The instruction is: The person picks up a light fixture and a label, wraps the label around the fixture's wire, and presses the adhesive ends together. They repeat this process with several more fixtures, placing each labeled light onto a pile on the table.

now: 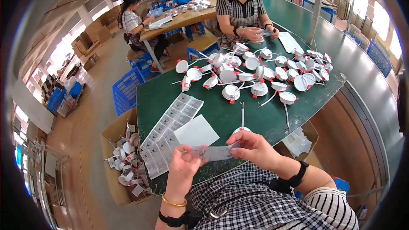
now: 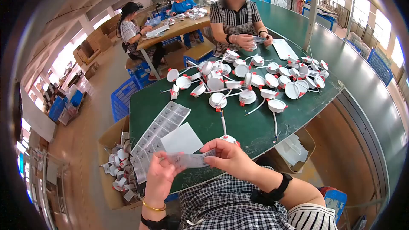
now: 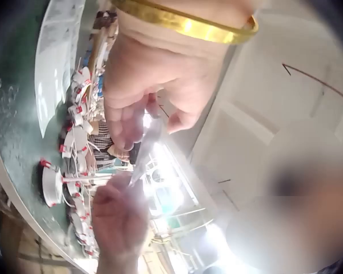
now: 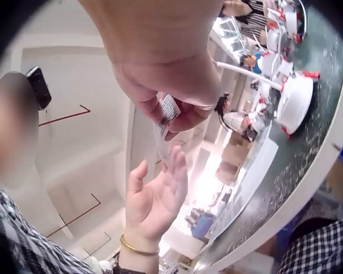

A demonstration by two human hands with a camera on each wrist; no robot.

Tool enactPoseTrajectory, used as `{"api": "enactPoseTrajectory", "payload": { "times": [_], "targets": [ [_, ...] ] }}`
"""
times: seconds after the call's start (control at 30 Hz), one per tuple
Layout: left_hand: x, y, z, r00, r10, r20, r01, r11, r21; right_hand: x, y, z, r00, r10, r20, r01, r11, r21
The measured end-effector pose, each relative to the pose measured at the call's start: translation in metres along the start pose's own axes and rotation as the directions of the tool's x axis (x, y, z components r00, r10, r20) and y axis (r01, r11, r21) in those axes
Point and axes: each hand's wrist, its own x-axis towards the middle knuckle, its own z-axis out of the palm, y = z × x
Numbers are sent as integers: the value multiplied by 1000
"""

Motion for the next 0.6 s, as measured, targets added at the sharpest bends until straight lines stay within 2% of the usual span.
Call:
{"api": "enactPoseTrajectory", "payload": {
  "times": [0.03,0.1,0.17,0.2,0.23,0.3,0.37,0.43,0.47,0.5,0.53,0.57,0.6],
  "targets": [
    [2,0,7,998,63,-32,-55,978,200,-3,1,-6,1000,-3,-8,3,1000,3],
    [7,2,14,998,50,-46,-38,972,233,-11,5,-18,991,-134,13,134,981,-137],
    [17,-3,12,989,17,144,-93,836,540,-18,4,-29,988,-111,110,128,978,-164],
    [21,-2,14,968,-109,227,-42,818,573,-22,2,-32,985,-109,131,126,983,-130],
    [25,-4,18,965,-112,237,-46,818,574,-24,-1,-35,982,-109,156,125,987,-98],
    [30,-10,21,896,-325,302,146,858,492,-29,-2,-43,980,-103,168,117,990,-77],
    [31,-18,24,884,-300,359,112,881,460,-33,-2,-51,980,-92,178,103,993,-51],
    [32,-18,29,859,-365,359,218,896,388,-33,-2,-61,969,-50,241,64,996,-54],
    [33,-19,29,858,-365,362,217,895,389,-30,1,-63,957,-133,258,145,989,-27],
    [32,-19,28,858,-435,272,312,863,397,-28,-1,-63,957,-134,258,146,989,-28],
    [30,-20,27,846,-503,177,407,824,395,-26,-4,-62,968,-166,188,183,980,-79],
    [30,-19,28,847,-503,174,408,824,394,-23,-6,-60,973,-199,120,215,968,-133],
    [30,-18,31,900,-418,125,342,854,391,-14,6,-65,976,-216,9,214,960,-180]
  ]
}}
